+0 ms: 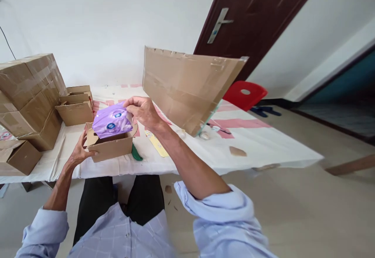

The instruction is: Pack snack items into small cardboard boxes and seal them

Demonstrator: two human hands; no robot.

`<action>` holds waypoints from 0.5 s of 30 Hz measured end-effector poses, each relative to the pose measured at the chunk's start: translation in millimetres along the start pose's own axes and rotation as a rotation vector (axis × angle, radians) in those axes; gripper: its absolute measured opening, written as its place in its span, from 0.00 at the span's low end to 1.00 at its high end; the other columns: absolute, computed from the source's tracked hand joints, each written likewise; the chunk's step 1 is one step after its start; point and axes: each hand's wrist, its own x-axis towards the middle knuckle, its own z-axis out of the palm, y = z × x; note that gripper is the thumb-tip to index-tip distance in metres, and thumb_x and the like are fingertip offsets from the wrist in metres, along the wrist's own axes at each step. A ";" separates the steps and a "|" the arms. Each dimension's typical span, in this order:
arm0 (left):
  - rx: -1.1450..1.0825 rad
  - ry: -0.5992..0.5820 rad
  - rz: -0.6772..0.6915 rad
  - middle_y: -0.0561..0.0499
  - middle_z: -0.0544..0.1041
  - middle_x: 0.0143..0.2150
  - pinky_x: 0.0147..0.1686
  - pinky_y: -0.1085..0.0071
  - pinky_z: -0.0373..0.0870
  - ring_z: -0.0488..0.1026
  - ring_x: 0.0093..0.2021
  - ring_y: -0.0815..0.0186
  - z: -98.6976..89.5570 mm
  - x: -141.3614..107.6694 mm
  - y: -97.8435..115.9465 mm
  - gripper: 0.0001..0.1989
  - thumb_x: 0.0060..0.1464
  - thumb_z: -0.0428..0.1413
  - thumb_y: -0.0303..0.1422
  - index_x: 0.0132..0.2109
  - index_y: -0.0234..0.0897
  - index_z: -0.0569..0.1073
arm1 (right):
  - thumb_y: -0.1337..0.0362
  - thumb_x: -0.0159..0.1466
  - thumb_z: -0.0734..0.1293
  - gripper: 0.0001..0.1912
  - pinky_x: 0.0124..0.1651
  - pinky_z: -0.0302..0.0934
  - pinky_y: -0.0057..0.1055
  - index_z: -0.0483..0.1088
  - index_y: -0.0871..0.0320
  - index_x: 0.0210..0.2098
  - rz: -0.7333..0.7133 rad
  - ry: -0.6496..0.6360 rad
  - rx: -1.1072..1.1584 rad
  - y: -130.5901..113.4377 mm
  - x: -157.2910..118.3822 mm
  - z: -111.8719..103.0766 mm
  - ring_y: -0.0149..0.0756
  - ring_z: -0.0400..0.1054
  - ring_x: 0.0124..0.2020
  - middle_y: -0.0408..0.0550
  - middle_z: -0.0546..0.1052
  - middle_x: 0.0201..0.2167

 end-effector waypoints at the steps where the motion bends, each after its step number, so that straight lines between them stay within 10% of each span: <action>1: 0.036 0.018 0.010 0.27 0.54 0.82 0.64 0.35 0.74 0.57 0.80 0.29 -4.3 -0.7 5.5 0.69 0.41 0.77 0.49 0.82 0.46 0.49 | 0.66 0.53 0.71 0.04 0.29 0.59 0.28 0.77 0.57 0.29 0.018 0.014 0.038 -1.8 -2.6 -2.6 0.29 0.63 0.24 0.40 0.74 0.22; 9: 0.298 0.003 0.425 0.36 0.58 0.82 0.77 0.40 0.62 0.54 0.82 0.39 -4.2 -25.6 117.7 0.52 0.55 0.72 0.47 0.80 0.44 0.59 | 0.60 0.47 0.76 0.10 0.28 0.59 0.28 0.76 0.56 0.28 0.258 -0.047 0.271 15.0 -32.7 18.8 0.28 0.62 0.24 0.39 0.73 0.22; 15: -0.075 0.038 0.224 0.38 0.81 0.64 0.67 0.44 0.74 0.76 0.66 0.38 3.0 -20.5 154.1 0.43 0.50 0.74 0.54 0.67 0.39 0.76 | 0.38 0.61 0.76 0.27 0.50 0.74 0.40 0.80 0.53 0.46 0.116 -0.077 0.274 16.8 -51.8 38.3 0.45 0.78 0.48 0.50 0.84 0.43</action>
